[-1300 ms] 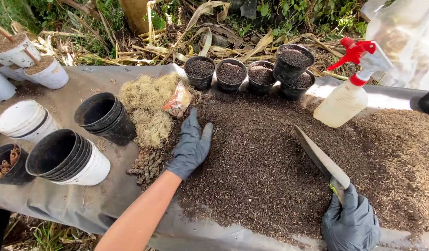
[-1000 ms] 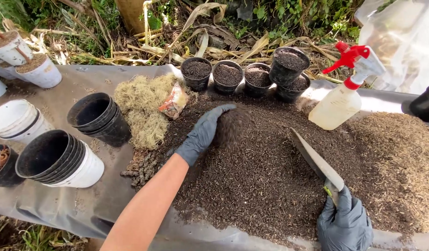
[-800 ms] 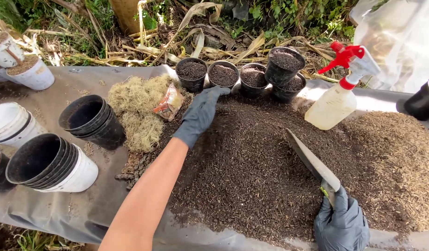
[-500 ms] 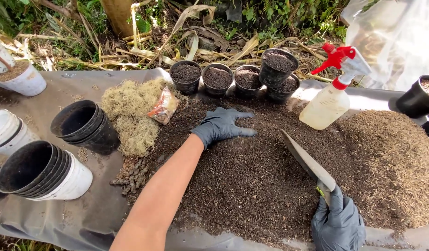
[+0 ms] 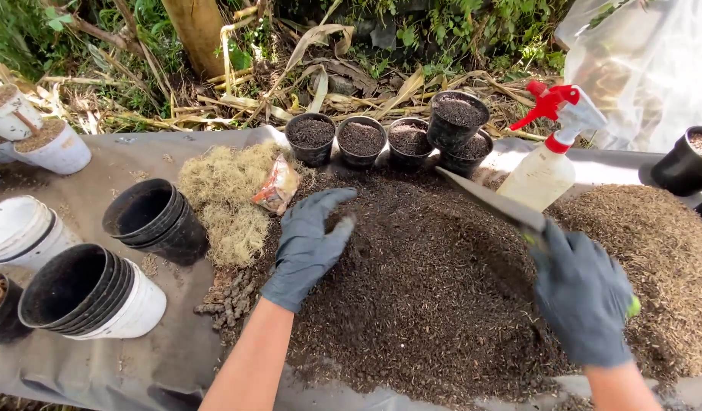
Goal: Mixing potting soil on a table using a hand trowel and gloved hands
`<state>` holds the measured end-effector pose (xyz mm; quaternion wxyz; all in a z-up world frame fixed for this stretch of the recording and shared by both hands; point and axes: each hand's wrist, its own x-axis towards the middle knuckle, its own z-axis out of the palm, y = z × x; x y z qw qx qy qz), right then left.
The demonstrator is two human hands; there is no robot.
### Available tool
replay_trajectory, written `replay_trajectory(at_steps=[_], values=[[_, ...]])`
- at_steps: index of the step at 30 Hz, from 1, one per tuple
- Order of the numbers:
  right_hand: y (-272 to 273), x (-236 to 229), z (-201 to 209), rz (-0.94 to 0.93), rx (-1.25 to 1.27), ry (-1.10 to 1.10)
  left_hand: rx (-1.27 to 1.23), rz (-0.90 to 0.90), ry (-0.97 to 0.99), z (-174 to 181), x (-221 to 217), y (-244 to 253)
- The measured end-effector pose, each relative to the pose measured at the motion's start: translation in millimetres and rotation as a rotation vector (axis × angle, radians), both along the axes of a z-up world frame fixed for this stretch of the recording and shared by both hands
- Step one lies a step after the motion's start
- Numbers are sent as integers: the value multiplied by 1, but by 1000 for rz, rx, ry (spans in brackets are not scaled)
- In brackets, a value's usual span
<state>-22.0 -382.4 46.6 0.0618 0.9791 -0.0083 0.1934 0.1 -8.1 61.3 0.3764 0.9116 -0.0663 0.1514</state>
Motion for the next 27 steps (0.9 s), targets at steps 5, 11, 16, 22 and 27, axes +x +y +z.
replay_trajectory(at_steps=[5, 11, 16, 22, 27], values=[[15, 80, -16, 220, 28, -28, -390, -21, 42, -29, 2, 22], [60, 89, 2, 184, 337, 319, -560, 14, 279, -24, 2, 17], [86, 63, 38, 237, 459, 334, -236, 33, 261, -42, 16, 12], [60, 41, 65, 364, 592, 148, -363, -71, 70, -39, 7, 12], [35, 26, 35, 354, 215, -8, -175, -113, 66, -38, 7, 6]])
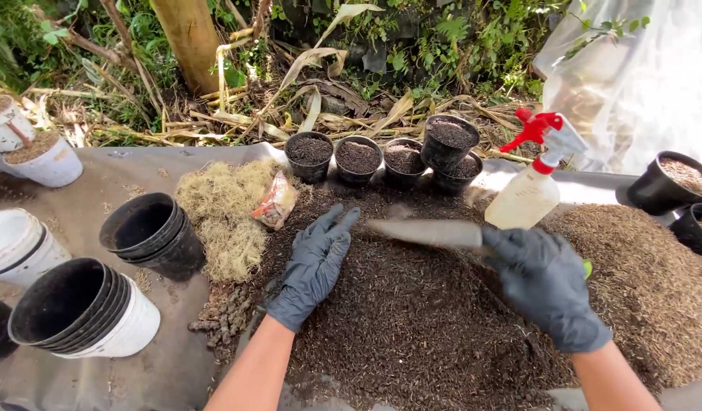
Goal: Mixing potting soil on a table using a hand trowel and gloved hands
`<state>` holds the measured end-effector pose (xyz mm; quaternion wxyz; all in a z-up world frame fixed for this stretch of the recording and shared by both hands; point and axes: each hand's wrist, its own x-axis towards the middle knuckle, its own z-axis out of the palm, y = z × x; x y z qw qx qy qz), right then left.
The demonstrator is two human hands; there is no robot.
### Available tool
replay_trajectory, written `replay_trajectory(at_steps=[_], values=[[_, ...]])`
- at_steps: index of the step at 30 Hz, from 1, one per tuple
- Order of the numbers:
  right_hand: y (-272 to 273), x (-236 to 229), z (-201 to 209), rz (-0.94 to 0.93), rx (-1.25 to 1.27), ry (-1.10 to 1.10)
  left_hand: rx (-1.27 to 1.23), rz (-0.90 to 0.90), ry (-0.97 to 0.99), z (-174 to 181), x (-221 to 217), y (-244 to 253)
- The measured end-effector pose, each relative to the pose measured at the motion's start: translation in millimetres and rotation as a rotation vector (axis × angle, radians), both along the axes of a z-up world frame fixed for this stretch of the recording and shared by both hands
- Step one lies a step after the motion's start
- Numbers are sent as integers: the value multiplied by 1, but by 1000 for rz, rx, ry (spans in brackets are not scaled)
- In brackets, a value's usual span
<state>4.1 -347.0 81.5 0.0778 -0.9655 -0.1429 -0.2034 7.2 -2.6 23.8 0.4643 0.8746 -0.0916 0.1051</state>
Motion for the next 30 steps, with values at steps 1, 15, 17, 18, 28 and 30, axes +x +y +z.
replay_trajectory(at_steps=[1, 15, 17, 18, 28, 30], values=[[-10, -3, -15, -3, -2, 3, -2, -3, 3, 0, -1, -1], [-119, -35, -83, -391, -335, -107, 108, -42, 31, -6, 0, 4], [-99, -38, -87, -524, -389, -30, 28, 46, 66, 2, -4, -1], [-89, -39, -88, -655, -445, 45, -56, 135, 100, 7, -7, -3], [-32, -48, -32, -516, -252, 195, -178, 288, -44, -35, 15, -1], [-33, -45, -27, -477, -54, 190, -357, 282, 48, -30, 14, -1]])
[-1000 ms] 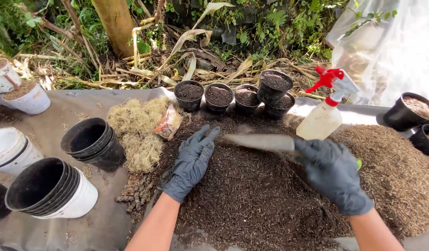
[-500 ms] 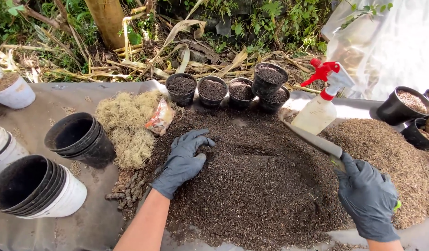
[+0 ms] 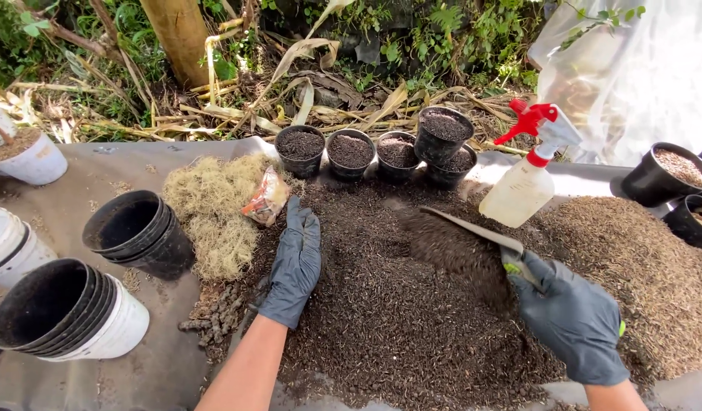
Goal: Mixing potting soil on a table using a hand trowel and gloved hands
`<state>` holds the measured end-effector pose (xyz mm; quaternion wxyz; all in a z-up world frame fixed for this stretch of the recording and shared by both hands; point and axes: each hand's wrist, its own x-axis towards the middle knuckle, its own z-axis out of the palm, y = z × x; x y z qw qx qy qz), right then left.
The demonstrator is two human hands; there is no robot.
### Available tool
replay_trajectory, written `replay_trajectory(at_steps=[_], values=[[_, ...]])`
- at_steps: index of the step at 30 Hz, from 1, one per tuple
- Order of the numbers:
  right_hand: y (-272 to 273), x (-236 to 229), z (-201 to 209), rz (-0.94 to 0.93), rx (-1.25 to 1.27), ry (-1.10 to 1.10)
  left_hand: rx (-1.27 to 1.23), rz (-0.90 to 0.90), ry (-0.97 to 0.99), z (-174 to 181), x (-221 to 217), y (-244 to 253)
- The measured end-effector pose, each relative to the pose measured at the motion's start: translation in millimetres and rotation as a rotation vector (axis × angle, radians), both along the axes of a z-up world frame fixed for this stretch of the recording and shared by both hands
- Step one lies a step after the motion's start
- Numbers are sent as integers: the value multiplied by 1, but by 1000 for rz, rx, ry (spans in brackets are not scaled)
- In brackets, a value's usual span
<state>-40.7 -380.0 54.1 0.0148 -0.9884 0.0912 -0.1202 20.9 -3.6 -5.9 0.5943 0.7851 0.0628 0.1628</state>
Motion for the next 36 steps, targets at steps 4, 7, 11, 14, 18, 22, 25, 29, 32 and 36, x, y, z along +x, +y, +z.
replay_trajectory(at_steps=[4, 7, 11, 14, 18, 22, 25, 29, 32, 36], values=[[16, 50, 12, 205, -99, -114, -31, 25, -19, -15, 9, 7], [37, 96, 10, 381, -134, -117, -26, 26, -67, -8, 13, 9], [70, 138, -12, 540, -34, -146, 203, 213, 404, -38, 36, 18], [104, 131, -2, 594, 174, -60, 218, 99, 401, -18, 17, 21], [123, 104, 31, 634, 359, 61, 40, -126, 183, 57, -27, 9], [77, 92, 43, 632, 460, 22, -44, -215, 23, 47, -25, 2], [37, 68, 55, 626, 277, -53, -170, -343, -229, 39, -22, -2], [18, 33, 29, 588, 97, -291, 160, -359, -238, 43, -23, -4], [10, 9, -8, 627, -16, -375, 445, -381, 6, 41, -23, -7], [0, -19, 0, 347, -84, -89, 502, -417, 113, 40, -23, -3]])
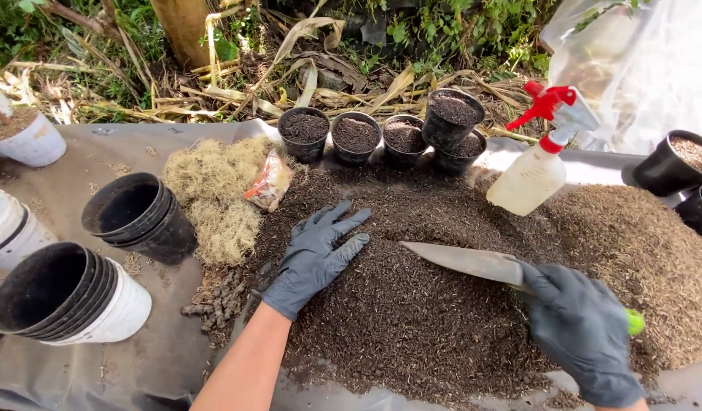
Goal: Mixing potting soil on a table using a hand trowel and gloved hands
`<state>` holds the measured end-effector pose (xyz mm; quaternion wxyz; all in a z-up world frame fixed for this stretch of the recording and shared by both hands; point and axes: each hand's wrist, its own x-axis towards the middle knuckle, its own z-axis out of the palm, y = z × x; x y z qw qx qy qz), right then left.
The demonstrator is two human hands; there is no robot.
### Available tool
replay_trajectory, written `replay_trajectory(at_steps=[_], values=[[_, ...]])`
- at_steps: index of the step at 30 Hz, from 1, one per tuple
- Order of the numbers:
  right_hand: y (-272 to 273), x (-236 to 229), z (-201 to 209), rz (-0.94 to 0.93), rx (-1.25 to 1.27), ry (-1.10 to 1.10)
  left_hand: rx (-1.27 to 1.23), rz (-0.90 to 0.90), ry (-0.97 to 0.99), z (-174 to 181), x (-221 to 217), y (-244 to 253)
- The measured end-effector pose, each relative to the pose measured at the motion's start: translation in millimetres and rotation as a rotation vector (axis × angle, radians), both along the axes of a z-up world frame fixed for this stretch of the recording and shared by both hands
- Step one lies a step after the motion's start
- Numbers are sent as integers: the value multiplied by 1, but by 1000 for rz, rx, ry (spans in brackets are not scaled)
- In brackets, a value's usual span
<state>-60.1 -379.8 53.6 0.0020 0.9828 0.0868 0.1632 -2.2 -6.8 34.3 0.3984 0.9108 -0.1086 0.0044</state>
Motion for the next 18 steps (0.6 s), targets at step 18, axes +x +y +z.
replay_trajectory(at_steps=[18], values=[[-33, -36, -37, -866, 96, 402, 77, 3, -177, -10, 2, 2]])
